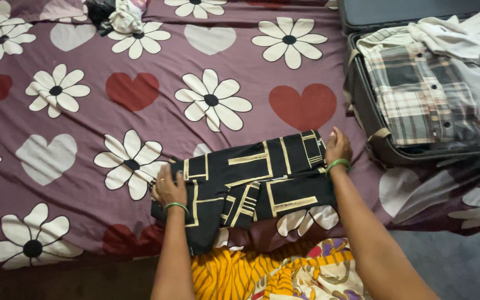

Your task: The person organizes clothes inside an open suitcase and then folds a black patterned garment by hand on a bed.

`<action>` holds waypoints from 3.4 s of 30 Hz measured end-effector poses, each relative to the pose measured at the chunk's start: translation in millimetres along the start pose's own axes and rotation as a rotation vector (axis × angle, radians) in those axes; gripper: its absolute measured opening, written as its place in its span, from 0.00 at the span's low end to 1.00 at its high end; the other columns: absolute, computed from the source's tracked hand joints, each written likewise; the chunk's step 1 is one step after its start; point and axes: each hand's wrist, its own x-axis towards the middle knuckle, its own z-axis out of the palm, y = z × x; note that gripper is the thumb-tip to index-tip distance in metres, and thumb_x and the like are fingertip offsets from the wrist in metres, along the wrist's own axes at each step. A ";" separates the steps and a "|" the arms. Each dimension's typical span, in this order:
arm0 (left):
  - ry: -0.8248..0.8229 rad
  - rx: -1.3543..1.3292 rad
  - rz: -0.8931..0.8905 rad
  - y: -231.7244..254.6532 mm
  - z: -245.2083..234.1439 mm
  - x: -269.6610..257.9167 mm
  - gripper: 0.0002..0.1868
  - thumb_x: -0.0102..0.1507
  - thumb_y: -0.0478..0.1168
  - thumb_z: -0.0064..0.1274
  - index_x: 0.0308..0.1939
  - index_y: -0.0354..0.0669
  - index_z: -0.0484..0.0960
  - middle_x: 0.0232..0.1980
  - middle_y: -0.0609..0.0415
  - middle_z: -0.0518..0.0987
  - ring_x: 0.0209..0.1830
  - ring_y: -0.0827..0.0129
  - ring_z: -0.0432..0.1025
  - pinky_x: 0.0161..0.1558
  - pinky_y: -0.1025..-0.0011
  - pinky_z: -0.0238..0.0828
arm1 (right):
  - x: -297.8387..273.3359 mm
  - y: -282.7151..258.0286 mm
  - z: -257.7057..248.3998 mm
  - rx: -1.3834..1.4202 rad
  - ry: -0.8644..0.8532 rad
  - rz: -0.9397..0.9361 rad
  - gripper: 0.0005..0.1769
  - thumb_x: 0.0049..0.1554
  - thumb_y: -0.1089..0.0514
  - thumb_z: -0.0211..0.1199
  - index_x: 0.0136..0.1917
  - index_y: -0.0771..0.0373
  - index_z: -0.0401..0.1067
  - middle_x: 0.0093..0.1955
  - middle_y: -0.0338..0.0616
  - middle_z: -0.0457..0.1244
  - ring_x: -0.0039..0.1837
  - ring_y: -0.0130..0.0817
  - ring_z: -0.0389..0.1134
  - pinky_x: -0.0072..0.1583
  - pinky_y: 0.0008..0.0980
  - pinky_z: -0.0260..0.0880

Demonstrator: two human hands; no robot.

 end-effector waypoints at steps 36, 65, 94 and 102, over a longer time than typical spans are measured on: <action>-0.340 0.197 0.362 164.5 28.9 -52.7 0.32 0.66 0.58 0.44 0.75 0.64 0.64 0.79 0.63 0.60 0.80 0.63 0.49 0.74 0.44 0.36 | -124.6 -186.6 36.8 -0.331 -0.660 -0.504 0.35 0.64 0.42 0.46 0.80 0.57 0.51 0.84 0.45 0.43 0.85 0.44 0.39 0.78 0.59 0.34; -0.380 0.136 0.393 202.0 6.0 -120.7 0.34 0.67 0.59 0.45 0.76 0.61 0.62 0.81 0.60 0.58 0.83 0.60 0.46 0.77 0.41 0.33 | -143.4 -159.4 -14.8 -0.439 -0.677 -0.455 0.38 0.64 0.39 0.43 0.84 0.48 0.44 0.87 0.35 0.37 0.86 0.35 0.33 0.77 0.68 0.27; -0.433 0.134 0.313 161.2 -29.3 -144.7 0.37 0.66 0.60 0.44 0.79 0.64 0.55 0.84 0.63 0.49 0.84 0.61 0.41 0.78 0.45 0.33 | -124.6 -32.7 -88.2 -0.503 -0.383 -0.341 0.34 0.67 0.34 0.35 0.82 0.43 0.52 0.85 0.30 0.44 0.84 0.38 0.42 0.78 0.64 0.31; -0.421 -0.020 0.396 127.9 -38.4 -131.6 0.26 0.64 0.51 0.52 0.67 0.58 0.75 0.76 0.59 0.69 0.76 0.59 0.60 0.73 0.56 0.54 | -124.2 -25.2 -85.3 -0.436 -0.353 -0.352 0.34 0.67 0.36 0.38 0.82 0.43 0.53 0.85 0.30 0.46 0.84 0.39 0.43 0.78 0.65 0.32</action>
